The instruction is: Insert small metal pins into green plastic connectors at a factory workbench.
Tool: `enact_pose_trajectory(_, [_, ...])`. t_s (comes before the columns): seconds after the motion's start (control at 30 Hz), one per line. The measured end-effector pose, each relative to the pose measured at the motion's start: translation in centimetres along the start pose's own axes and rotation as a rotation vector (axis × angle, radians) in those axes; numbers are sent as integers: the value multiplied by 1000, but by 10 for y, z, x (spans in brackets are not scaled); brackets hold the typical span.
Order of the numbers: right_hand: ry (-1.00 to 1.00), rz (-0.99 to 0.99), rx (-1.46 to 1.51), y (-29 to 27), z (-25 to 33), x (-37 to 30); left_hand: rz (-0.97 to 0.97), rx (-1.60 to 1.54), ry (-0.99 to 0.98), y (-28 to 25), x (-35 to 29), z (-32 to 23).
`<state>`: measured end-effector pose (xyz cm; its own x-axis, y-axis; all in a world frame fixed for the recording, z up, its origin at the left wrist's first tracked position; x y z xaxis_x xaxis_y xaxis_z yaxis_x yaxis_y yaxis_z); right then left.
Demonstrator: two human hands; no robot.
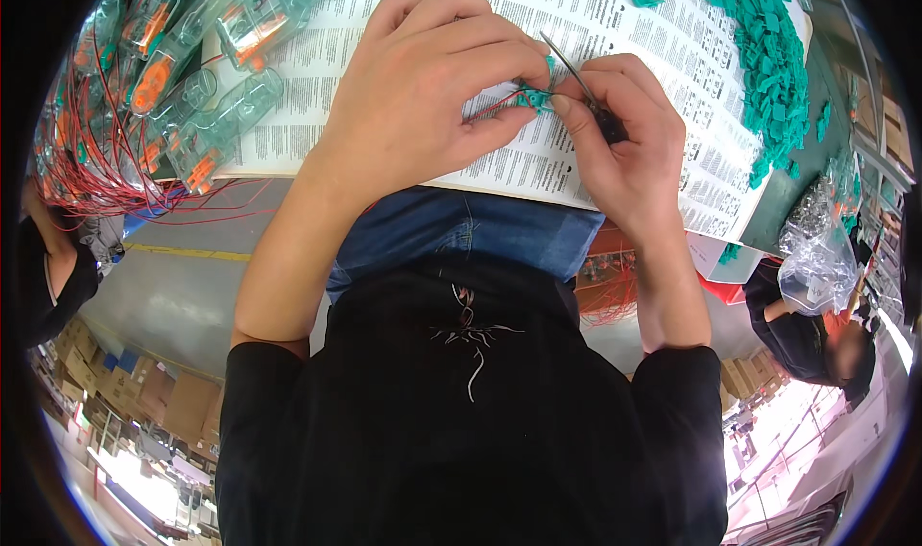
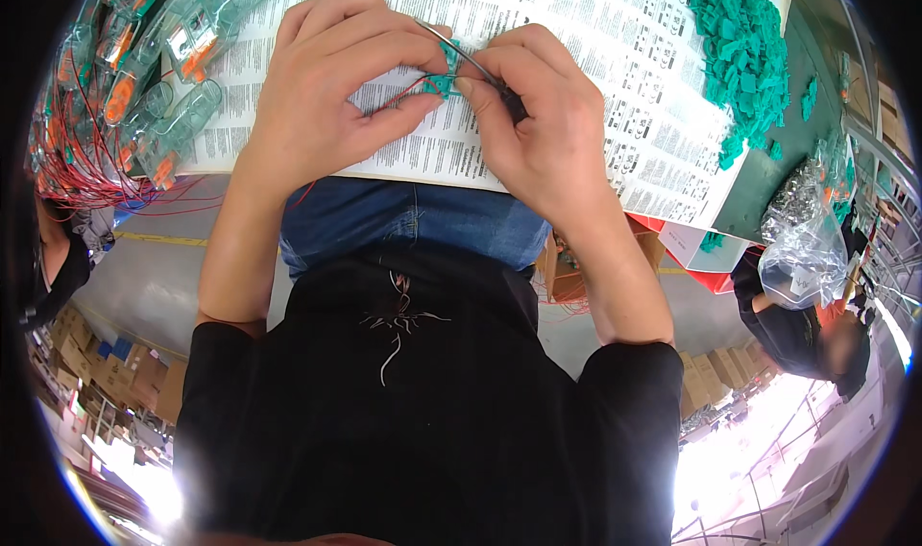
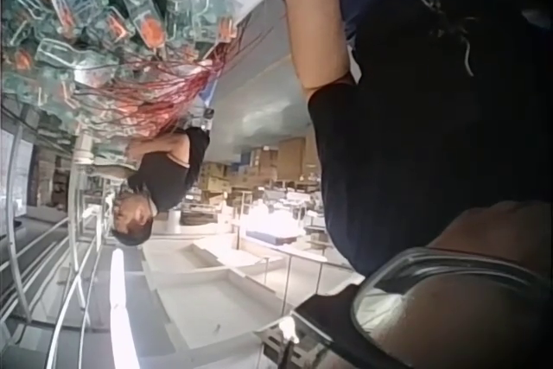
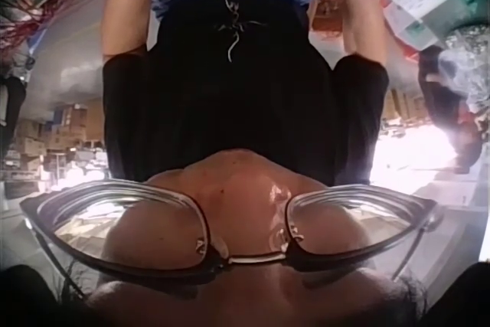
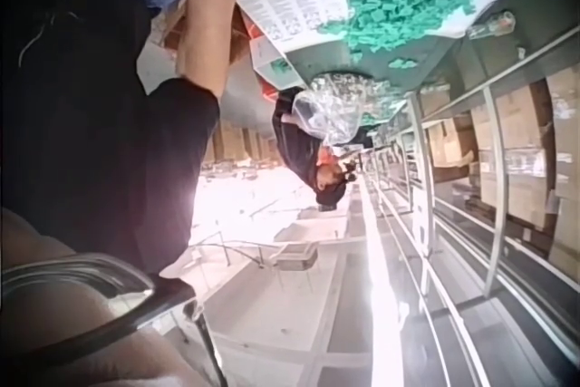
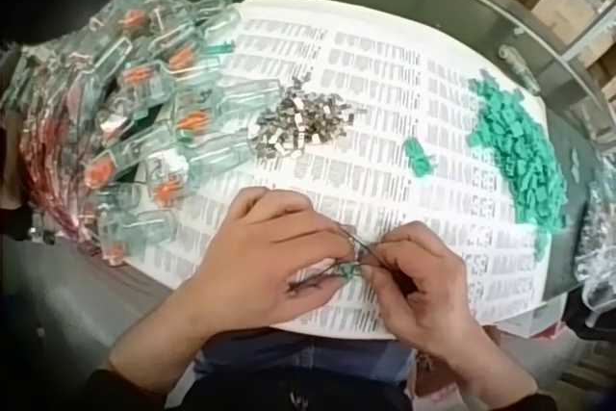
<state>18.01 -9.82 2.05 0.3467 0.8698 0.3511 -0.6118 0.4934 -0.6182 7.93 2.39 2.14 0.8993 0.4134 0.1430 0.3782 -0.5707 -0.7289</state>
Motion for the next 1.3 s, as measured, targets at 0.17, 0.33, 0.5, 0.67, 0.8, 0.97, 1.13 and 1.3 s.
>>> enact_pose_trajectory(0.17, [-14, -31, -13, 1, 3, 1, -15, 2, 26, 1, -1, 1])
enact_pose_trajectory(0.33, [-84, -13, -47, 2, 5, 2, -4, 62, 66, 1, 0, -7])
enact_pose_trajectory(0.5, [-30, 55, -5, 1, 1, 9, -556, -208, 676, 6, -11, 6])
enact_pose_trajectory(0.67, [179, 214, 31, 5, -9, 13, -380, -97, 484, -6, -8, -13])
enact_pose_trajectory(0.8, [325, 370, 135, 11, -26, 19, -193, 11, 300, 6, 1, -4])
enact_pose_trajectory(0.97, [449, 431, 237, 8, -35, 21, -627, -170, 655, 13, -18, 8])
enact_pose_trajectory(1.13, [433, 468, 190, 11, -33, 25, -537, -238, 537, 12, -17, 13])
enact_pose_trajectory(1.3, [463, 495, 198, 12, -35, 25, 73, -105, -107, -8, -3, -8])
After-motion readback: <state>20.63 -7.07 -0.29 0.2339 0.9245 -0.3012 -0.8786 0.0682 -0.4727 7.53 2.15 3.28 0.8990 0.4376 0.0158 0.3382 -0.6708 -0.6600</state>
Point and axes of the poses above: each hand's wrist, its own x-axis towards the middle knuckle, its own y-axis out of the palm, z = x × y, the point moved 8 cm from there along x, towards the middle knuckle, and after that the axes turned 15 degrees about -y, right-handed, at the moved point
